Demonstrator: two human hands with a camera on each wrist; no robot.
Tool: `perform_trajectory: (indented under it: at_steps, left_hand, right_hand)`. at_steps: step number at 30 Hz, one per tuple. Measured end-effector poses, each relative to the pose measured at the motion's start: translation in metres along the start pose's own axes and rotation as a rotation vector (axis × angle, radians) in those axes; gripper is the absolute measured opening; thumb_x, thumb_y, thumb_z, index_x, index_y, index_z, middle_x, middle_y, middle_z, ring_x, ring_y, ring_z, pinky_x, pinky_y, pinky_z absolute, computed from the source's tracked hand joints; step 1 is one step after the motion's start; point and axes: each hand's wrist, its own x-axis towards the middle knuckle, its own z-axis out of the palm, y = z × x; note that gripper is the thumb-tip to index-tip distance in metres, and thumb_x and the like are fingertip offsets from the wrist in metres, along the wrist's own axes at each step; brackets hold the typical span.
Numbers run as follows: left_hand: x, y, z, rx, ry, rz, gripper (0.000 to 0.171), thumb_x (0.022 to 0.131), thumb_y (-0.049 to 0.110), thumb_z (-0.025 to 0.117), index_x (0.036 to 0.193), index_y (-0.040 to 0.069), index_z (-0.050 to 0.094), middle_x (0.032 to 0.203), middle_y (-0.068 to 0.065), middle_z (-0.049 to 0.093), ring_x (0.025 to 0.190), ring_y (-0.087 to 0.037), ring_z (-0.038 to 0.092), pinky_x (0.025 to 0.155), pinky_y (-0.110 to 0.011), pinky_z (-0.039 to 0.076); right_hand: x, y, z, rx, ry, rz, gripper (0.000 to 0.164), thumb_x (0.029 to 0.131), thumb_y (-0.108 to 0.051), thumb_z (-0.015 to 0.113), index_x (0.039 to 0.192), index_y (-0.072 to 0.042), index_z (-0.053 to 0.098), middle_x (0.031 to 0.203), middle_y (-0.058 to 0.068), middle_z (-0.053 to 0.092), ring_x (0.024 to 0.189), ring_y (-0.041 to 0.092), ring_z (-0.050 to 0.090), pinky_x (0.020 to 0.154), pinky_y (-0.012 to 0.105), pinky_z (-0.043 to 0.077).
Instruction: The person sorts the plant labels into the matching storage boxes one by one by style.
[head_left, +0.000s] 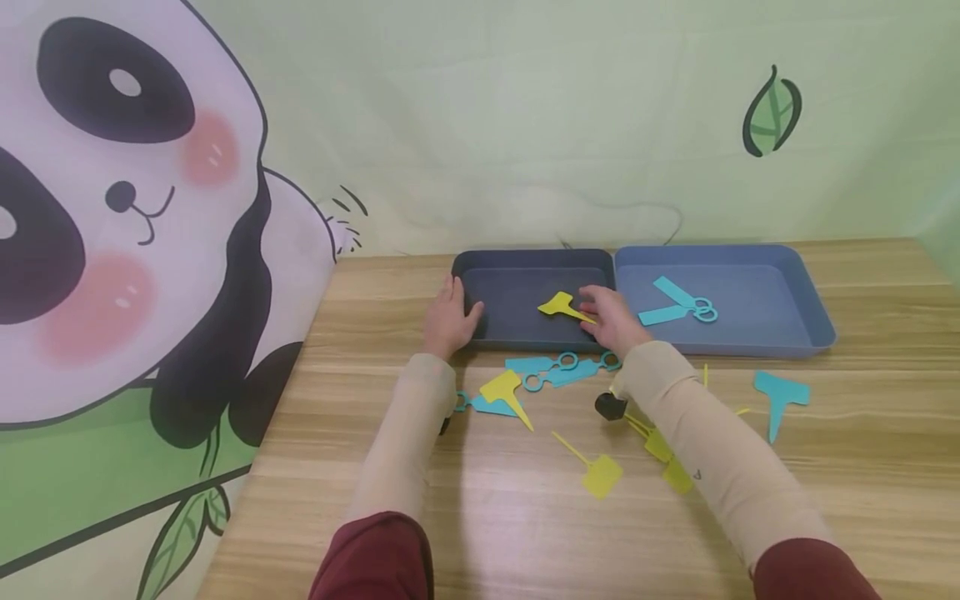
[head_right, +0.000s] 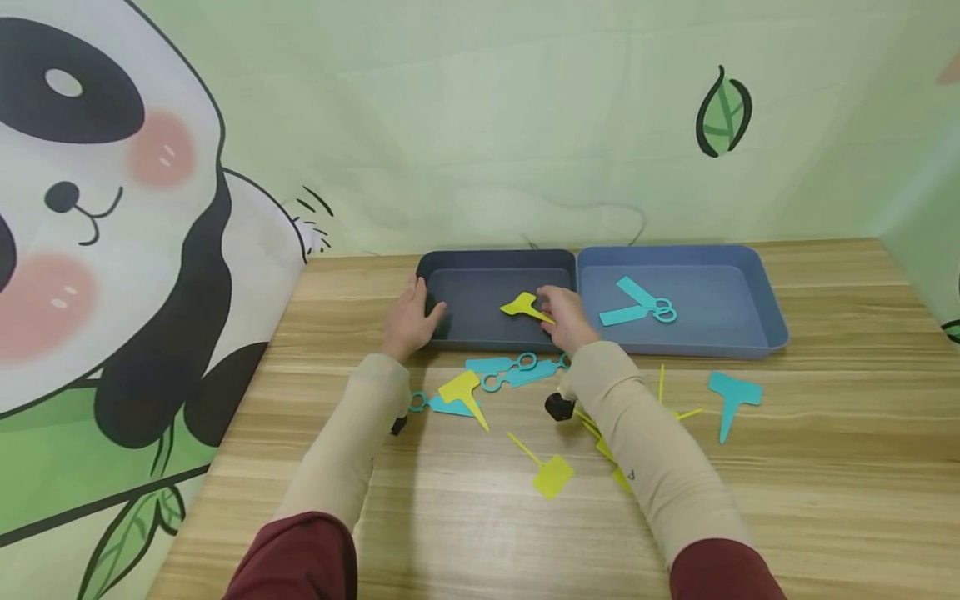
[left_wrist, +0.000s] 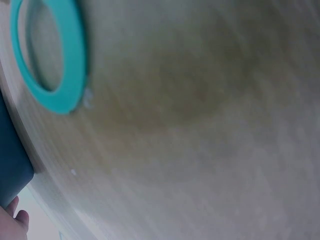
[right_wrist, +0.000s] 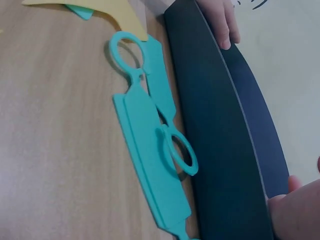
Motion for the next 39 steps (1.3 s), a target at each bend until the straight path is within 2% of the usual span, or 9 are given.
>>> perform_trajectory:
  at_steps: [15,24,26,29,32,33,36,39]
  left_hand:
    - [0.001,0.000,0.002,-0.001,0.002,0.000,0.070,0.090,0.045,0.035,0.141,0.002,0.014,0.149,-0.014,0.010,0.136,-0.025,0.015,0.111,-0.035,0.017]
    - [0.000,0.001,0.001,0.013,0.000,0.004,0.070,0.090,0.045,0.034,0.141,0.001,0.014,0.149,-0.014,0.010,0.136,-0.025,0.015,0.110,-0.035,0.018]
    - [0.000,0.001,0.001,0.007,0.005,0.005,0.070,0.090,0.045,0.034,0.141,0.001,0.014,0.149,-0.014,0.010,0.136,-0.025,0.016,0.110,-0.036,0.018]
    - [0.000,0.001,0.001,-0.007,0.013,0.008,0.070,0.090,0.044,0.036,0.141,0.001,0.015,0.148,-0.015,0.011,0.136,-0.026,0.017,0.110,-0.036,0.019]
    - [0.000,0.000,0.001,-0.013,0.017,0.010,0.070,0.090,0.044,0.036,0.141,0.000,0.015,0.148,-0.015,0.011,0.136,-0.026,0.017,0.110,-0.036,0.019]
    - [0.000,0.000,0.001,-0.013,0.016,0.010,0.070,0.090,0.044,0.036,0.141,0.000,0.015,0.148,-0.015,0.011,0.136,-0.026,0.017,0.110,-0.036,0.019]
    - [0.001,0.000,0.001,-0.012,0.012,0.010,0.070,0.090,0.045,0.035,0.141,0.000,0.015,0.148,-0.015,0.010,0.136,-0.026,0.017,0.110,-0.035,0.019]
    - [0.001,0.000,0.000,-0.018,0.006,0.010,0.070,0.090,0.045,0.035,0.141,0.000,0.014,0.149,-0.014,0.009,0.136,-0.026,0.016,0.110,-0.035,0.018]
  right_hand:
    - [0.007,0.005,-0.003,0.071,0.033,-0.046,0.052,0.092,-0.028,0.040,0.138,-0.009,0.027,0.144,0.012,0.020,0.133,0.024,0.020,0.110,0.036,0.018]
    - [0.004,0.006,-0.006,0.082,-0.014,-0.066,0.052,0.093,-0.028,0.038,0.138,-0.006,0.026,0.144,0.015,0.021,0.133,0.026,0.024,0.110,0.034,0.021]
    - [0.003,0.005,-0.007,0.088,-0.031,-0.070,0.047,0.093,-0.027,0.038,0.134,-0.005,0.031,0.144,0.016,0.022,0.132,0.026,0.026,0.109,0.034,0.023]
    - [0.002,0.004,-0.009,0.097,-0.056,-0.075,0.032,0.093,-0.027,0.038,0.117,-0.007,0.043,0.142,0.017,0.026,0.131,0.027,0.029,0.108,0.034,0.025]
    - [0.000,0.004,-0.010,0.091,-0.085,-0.079,0.020,0.093,-0.027,0.038,0.100,-0.010,0.045,0.132,0.018,0.035,0.128,0.029,0.032,0.108,0.035,0.026]
    - [0.000,0.004,-0.011,0.082,-0.096,-0.083,0.019,0.094,-0.027,0.038,0.098,-0.010,0.045,0.127,0.017,0.039,0.125,0.029,0.035,0.107,0.036,0.026]
    - [-0.003,0.004,-0.013,0.039,-0.129,-0.100,0.018,0.093,-0.025,0.038,0.099,-0.009,0.045,0.110,0.012,0.047,0.112,0.026,0.046,0.107,0.037,0.028]
    - [-0.006,0.005,-0.015,-0.050,-0.165,-0.126,0.019,0.093,-0.023,0.039,0.103,-0.008,0.045,0.101,0.008,0.051,0.095,0.020,0.054,0.104,0.039,0.031]
